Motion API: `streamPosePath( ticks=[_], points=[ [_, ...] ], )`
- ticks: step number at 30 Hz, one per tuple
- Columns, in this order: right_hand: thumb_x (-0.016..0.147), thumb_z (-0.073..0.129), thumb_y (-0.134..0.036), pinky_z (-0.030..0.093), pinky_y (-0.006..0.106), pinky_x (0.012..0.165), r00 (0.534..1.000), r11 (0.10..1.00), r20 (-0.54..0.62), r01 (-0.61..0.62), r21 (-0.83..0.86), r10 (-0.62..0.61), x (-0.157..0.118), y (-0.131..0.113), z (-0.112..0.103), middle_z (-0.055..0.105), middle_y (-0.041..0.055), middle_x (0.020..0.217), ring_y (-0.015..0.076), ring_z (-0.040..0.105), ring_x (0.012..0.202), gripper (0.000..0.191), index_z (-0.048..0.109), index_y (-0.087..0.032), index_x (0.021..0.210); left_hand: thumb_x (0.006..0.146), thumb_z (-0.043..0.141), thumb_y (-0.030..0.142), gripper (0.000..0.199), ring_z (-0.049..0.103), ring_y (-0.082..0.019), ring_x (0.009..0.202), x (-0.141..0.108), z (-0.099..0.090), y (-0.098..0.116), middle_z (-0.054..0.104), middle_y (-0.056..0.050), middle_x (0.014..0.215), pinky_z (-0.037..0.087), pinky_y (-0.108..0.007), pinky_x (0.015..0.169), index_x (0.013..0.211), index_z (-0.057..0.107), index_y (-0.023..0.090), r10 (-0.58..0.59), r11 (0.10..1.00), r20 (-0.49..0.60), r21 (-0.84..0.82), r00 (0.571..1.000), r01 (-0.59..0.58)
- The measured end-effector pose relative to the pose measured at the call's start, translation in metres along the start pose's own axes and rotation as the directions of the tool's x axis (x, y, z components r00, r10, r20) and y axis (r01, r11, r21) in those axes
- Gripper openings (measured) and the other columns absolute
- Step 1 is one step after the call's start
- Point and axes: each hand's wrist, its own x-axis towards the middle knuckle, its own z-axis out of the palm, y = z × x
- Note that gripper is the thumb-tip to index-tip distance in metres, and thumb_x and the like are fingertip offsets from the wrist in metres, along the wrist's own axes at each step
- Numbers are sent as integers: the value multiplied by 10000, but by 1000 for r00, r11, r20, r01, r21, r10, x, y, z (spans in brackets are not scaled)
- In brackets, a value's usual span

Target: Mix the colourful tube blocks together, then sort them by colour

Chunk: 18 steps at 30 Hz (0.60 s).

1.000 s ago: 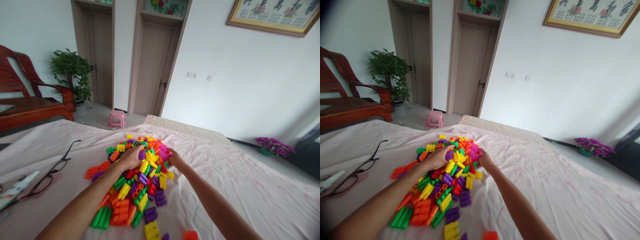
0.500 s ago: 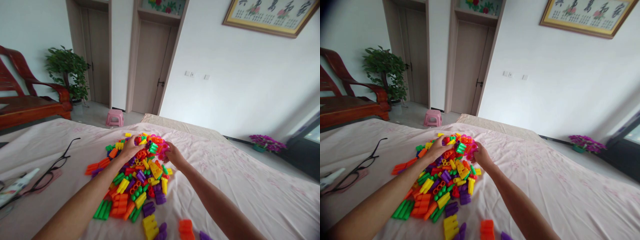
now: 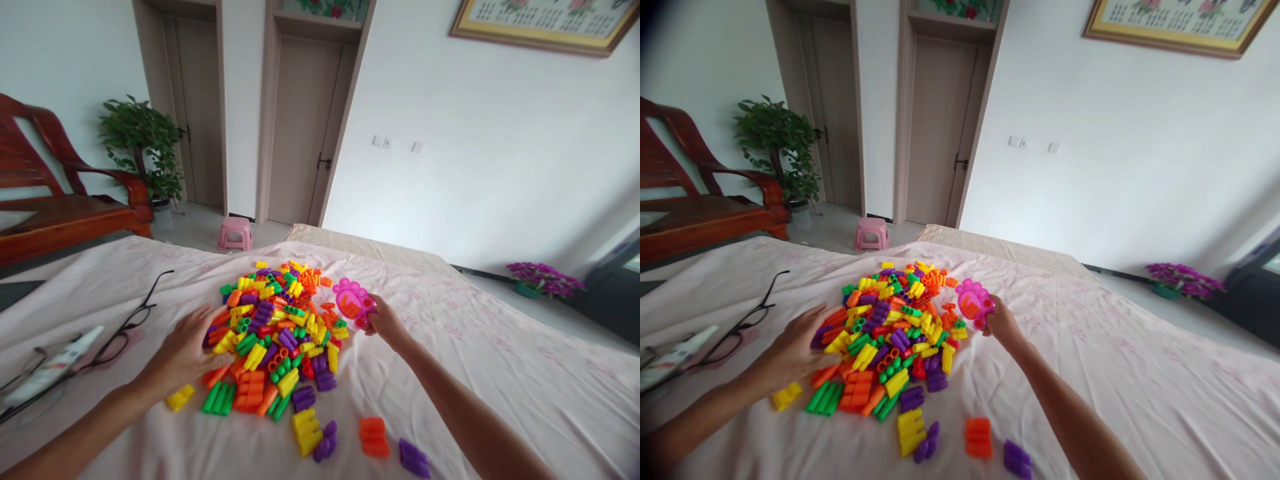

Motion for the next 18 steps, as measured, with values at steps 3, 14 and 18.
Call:
streamPosePath(
  ticks=[3, 14, 18],
  points=[
    [698, 450, -62, 529, 236, 460, 999, 999, 15, -50, -20, 51, -15, 23, -2, 674, -3, 654, 156, 645, 479, 706, 428, -147, 1398, 611, 755, 620, 1040, 410, -392, 1388, -37, 8, -5, 443, -136, 1520, 430, -502, 1070, 1519, 377, 281, 7, 996, 63, 86, 998, -12],
    [617, 433, -175, 523, 273, 454, 964, 968, 261, -117, 220, 57, -62, 14, 38, 667, -25, 621, 170, 620, 470, 692, 431, -144, 1308, 653, 764, 346, 1000, 366, -355, 1424, -32, 38, 86, 260, -140, 1588, 467, -471, 1052, 1543, 309, 307, 0, 998, 85, -60, 996, 5],
    [611, 444, -214, 518, 285, 461, 968, 951, 248, -119, 285, 47, -72, 11, 49, 658, -35, 616, 181, 621, 478, 704, 405, -154, 1311, 746, 610, 170, 767, 394, -317, 1416, -15, 53, 115, 235, -128, 1587, 481, -435, 1045, 1481, 420, 283, -9, 984, 86, -176, 996, 24]
  ],
)
